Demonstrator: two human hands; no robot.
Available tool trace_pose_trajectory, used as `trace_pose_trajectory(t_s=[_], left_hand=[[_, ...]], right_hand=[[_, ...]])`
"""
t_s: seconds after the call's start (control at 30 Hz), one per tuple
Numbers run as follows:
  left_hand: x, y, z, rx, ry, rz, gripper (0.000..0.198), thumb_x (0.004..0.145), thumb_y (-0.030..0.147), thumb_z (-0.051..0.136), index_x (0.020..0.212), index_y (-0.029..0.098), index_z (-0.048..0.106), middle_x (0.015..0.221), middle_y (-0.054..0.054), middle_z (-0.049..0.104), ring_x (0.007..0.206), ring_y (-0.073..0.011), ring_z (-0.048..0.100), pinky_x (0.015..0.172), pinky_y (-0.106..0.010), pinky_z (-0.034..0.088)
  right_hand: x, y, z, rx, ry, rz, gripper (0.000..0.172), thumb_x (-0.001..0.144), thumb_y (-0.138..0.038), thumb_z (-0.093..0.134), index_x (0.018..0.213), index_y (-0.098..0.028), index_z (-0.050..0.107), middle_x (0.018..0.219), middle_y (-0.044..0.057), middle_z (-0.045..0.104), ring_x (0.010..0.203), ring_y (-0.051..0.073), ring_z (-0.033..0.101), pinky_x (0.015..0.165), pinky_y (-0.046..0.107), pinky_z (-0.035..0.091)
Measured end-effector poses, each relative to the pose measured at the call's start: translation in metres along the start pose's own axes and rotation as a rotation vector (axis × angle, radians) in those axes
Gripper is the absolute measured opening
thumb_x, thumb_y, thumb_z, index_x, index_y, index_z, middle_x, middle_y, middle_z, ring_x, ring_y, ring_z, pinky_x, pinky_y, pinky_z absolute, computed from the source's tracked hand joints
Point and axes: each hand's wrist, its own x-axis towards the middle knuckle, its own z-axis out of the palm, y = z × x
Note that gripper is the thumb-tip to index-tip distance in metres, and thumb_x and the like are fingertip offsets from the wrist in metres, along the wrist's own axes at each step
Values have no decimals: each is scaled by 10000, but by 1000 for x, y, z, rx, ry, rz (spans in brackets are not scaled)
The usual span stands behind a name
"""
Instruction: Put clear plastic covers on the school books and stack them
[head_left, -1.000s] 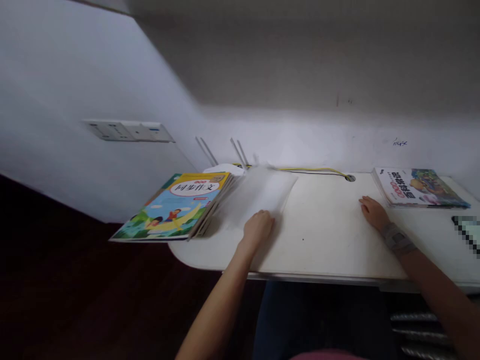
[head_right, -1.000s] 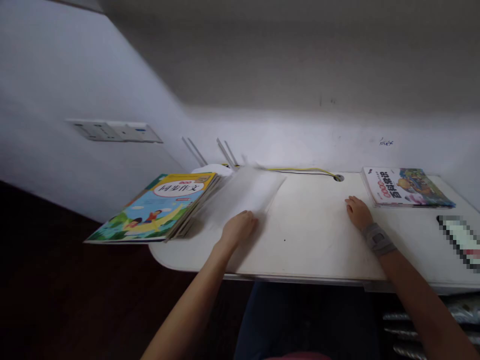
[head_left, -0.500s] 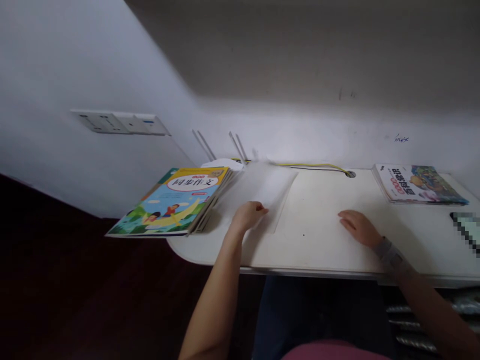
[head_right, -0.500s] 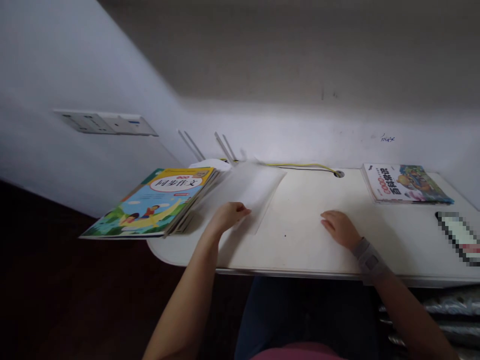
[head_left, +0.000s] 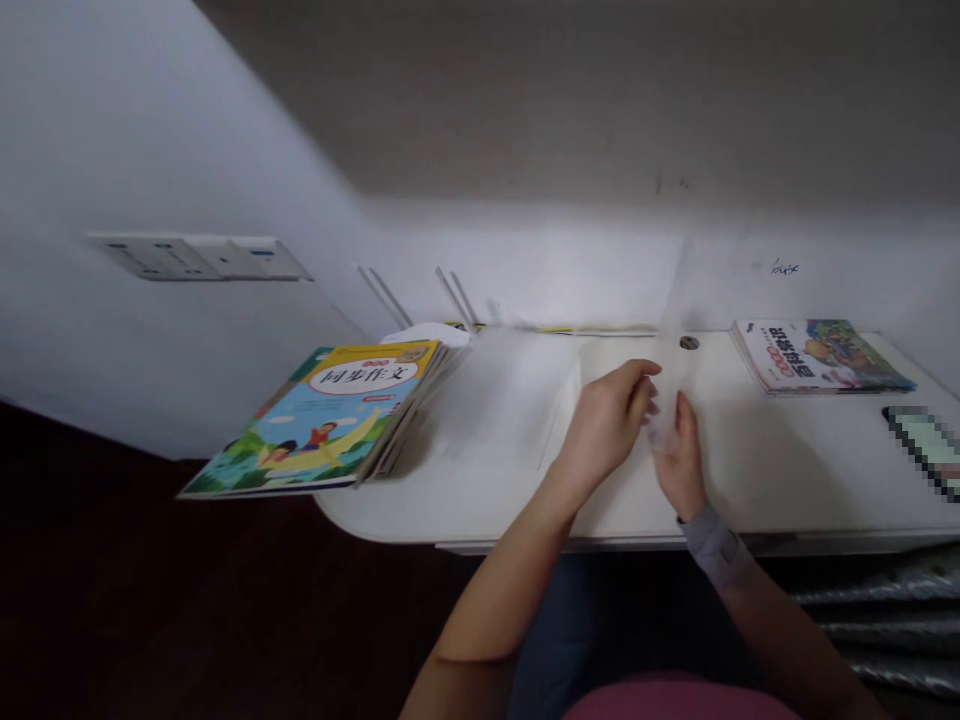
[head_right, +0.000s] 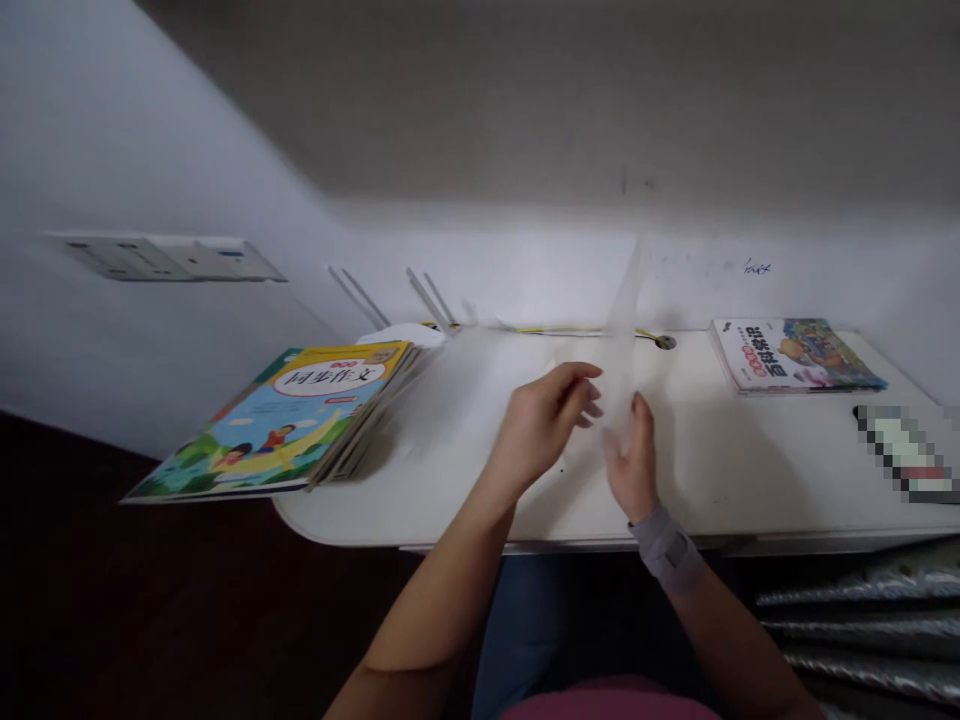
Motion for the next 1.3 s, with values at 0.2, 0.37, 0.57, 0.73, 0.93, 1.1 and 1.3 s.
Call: trace_pose_trajectory(t_s=[0.2,0.37,0.57,0.73,0.93,1.1,1.3], left_hand=[[-32,-29,-38,-122,251,-185,266,811,346,521,974,158,616,667,10,601,562,-105,589,577,-225,515],[-66,-99,-45,217,266,-330,295,833,334,436,1001,167,612,740,-18,627,619,-137,604,665,-273,509],[-92,-147,-31,559,17,-283,347,839,211,336,966,174,657,908,-82,645,809,-182,635,764,-274,479],[-92,-149,-33,542,-155,-261,352,850,213,338,967,188,668,914,-76,639,819,-179,630,766,-261,468],[-94,-153,-50,649,-220,-339,381,853,178,327,1023,210,667,941,-72,622,806,-174,621,766,-260,450],[-93,-148,-42,745,-249,-391,389,863,155,338,1089,234,644,934,-66,576,767,-163,619,761,-261,449],[-84,-137,-48,758,-191,-356,365,886,214,362,1131,204,633,1055,-97,549,757,-156,615,774,-282,468]], right_hand=[[39,5,-104,-507,189,-474,465,872,-166,488,1328,-243,438,1353,101,483,1297,251,382,1043,490,340],[29,17,-149,-701,40,-593,426,857,-96,474,1257,-239,508,1242,76,594,1240,226,465,1055,472,332],[-13,55,-153,-740,-290,-599,337,873,-123,442,1182,-197,554,1251,96,586,1256,216,445,1062,459,326],[-9,69,-144,-864,-360,-447,408,916,-306,410,1303,-197,478,1448,131,363,1342,271,305,1046,475,320],[-15,72,-138,-1067,-602,-355,464,914,-450,373,1278,-203,519,1327,158,511,1205,315,476,948,486,391],[-29,76,-145,-1124,-585,-332,461,908,-463,377,1282,-229,514,1319,138,523,1177,300,500,932,461,403],[-15,78,-152,-1065,-566,-346,442,903,-444,393,1260,-221,531,1330,140,511,1203,296,478,944,456,401]])
